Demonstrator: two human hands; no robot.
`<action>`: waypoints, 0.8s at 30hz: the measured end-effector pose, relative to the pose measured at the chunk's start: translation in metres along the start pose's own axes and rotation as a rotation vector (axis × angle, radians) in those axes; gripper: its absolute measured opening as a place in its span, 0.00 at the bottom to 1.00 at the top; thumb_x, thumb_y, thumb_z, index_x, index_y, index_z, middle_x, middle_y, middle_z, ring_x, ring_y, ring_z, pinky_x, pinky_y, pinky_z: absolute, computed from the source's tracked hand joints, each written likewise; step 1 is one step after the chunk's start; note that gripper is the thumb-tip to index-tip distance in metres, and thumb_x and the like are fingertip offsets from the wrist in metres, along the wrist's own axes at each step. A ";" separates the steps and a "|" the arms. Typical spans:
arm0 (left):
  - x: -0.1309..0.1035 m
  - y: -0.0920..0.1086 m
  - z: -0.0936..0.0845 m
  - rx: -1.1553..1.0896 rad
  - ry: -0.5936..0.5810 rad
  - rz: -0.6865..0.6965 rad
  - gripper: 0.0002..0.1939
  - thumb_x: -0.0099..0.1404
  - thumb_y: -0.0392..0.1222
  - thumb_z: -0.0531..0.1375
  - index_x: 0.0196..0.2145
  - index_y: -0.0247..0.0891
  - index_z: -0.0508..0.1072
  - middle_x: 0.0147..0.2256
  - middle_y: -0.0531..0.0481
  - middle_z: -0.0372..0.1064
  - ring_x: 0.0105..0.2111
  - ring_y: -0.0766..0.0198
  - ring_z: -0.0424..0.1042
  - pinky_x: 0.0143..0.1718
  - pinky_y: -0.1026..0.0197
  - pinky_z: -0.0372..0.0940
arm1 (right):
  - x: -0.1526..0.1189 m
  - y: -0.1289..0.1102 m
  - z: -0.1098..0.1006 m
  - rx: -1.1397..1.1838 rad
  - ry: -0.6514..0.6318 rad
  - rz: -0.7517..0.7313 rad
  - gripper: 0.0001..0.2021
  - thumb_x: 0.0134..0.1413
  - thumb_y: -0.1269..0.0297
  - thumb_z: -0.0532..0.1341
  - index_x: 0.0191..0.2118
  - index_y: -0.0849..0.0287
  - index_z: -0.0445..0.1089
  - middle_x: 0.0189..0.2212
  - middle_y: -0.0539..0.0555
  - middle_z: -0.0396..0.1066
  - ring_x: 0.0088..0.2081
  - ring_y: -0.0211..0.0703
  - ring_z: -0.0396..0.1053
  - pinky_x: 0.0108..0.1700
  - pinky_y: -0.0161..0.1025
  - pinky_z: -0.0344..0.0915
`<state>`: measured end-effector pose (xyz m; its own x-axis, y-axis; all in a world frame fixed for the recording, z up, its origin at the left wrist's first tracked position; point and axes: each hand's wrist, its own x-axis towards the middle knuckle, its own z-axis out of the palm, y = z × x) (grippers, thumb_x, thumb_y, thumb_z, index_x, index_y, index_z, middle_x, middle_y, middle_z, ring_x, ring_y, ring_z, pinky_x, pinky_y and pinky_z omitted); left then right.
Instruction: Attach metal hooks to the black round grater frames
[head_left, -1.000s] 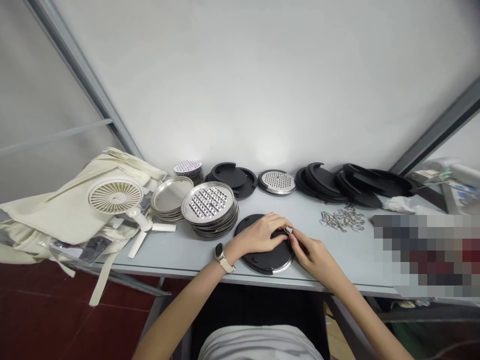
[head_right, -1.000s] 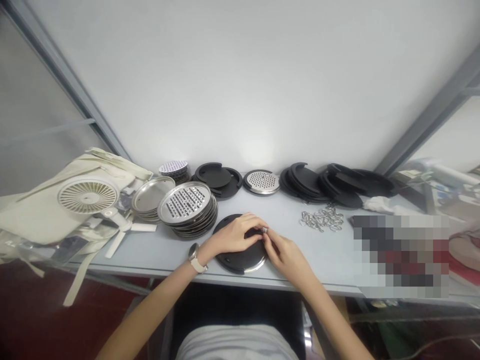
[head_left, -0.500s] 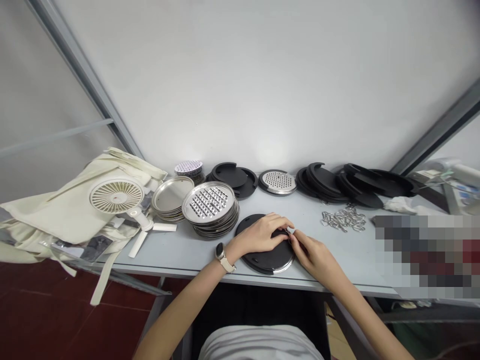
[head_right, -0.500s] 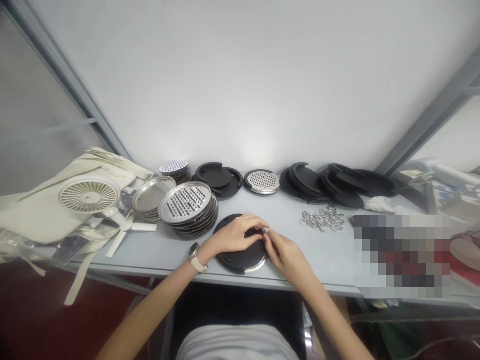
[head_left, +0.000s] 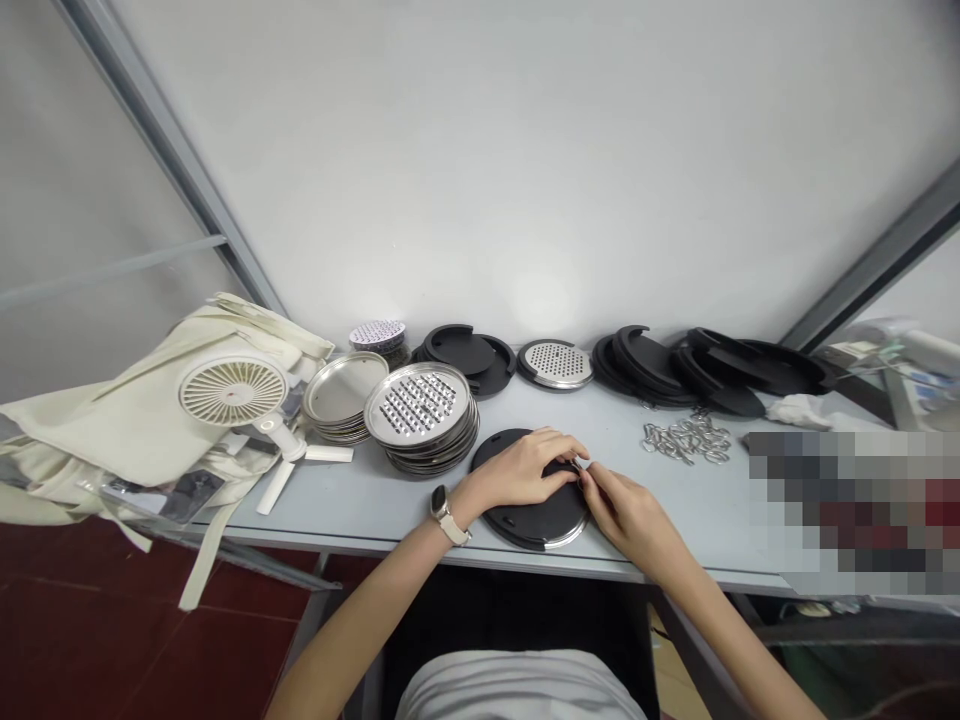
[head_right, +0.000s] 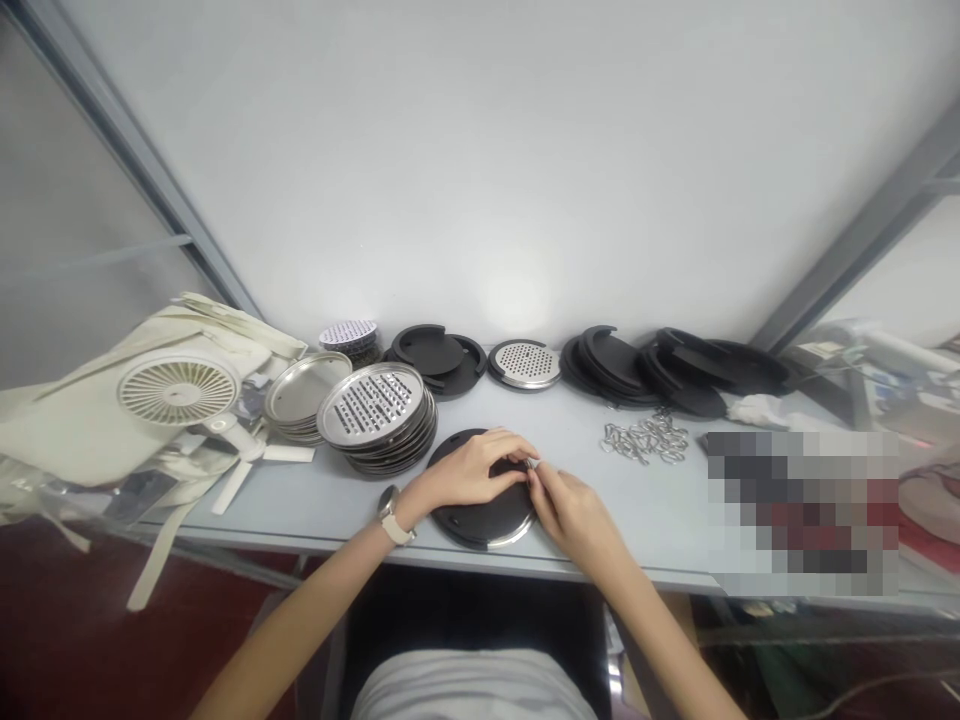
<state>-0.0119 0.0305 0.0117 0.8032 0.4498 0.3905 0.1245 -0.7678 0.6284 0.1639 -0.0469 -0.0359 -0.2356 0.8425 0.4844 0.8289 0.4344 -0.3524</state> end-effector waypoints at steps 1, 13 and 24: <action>0.000 0.000 0.000 -0.003 -0.001 0.001 0.12 0.62 0.31 0.56 0.45 0.37 0.68 0.41 0.46 0.69 0.43 0.61 0.67 0.47 0.59 0.63 | 0.000 0.000 0.000 0.005 0.003 0.000 0.10 0.65 0.64 0.46 0.31 0.57 0.57 0.21 0.49 0.61 0.21 0.38 0.62 0.25 0.34 0.57; 0.000 0.000 0.000 -0.024 -0.010 0.008 0.11 0.62 0.31 0.56 0.43 0.37 0.67 0.40 0.46 0.68 0.42 0.62 0.67 0.46 0.59 0.63 | 0.001 -0.005 -0.003 0.054 0.046 0.023 0.10 0.64 0.65 0.47 0.30 0.56 0.55 0.20 0.46 0.58 0.20 0.36 0.59 0.24 0.32 0.55; 0.001 0.003 -0.001 0.019 -0.018 0.009 0.10 0.65 0.33 0.53 0.44 0.37 0.66 0.41 0.45 0.68 0.45 0.60 0.67 0.48 0.57 0.62 | 0.003 -0.009 -0.009 0.120 0.062 0.105 0.11 0.64 0.65 0.47 0.28 0.55 0.52 0.18 0.44 0.54 0.19 0.33 0.56 0.22 0.30 0.53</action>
<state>-0.0113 0.0292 0.0148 0.8147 0.4348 0.3837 0.1284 -0.7804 0.6119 0.1603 -0.0513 -0.0237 -0.1162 0.8658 0.4867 0.7799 0.3830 -0.4951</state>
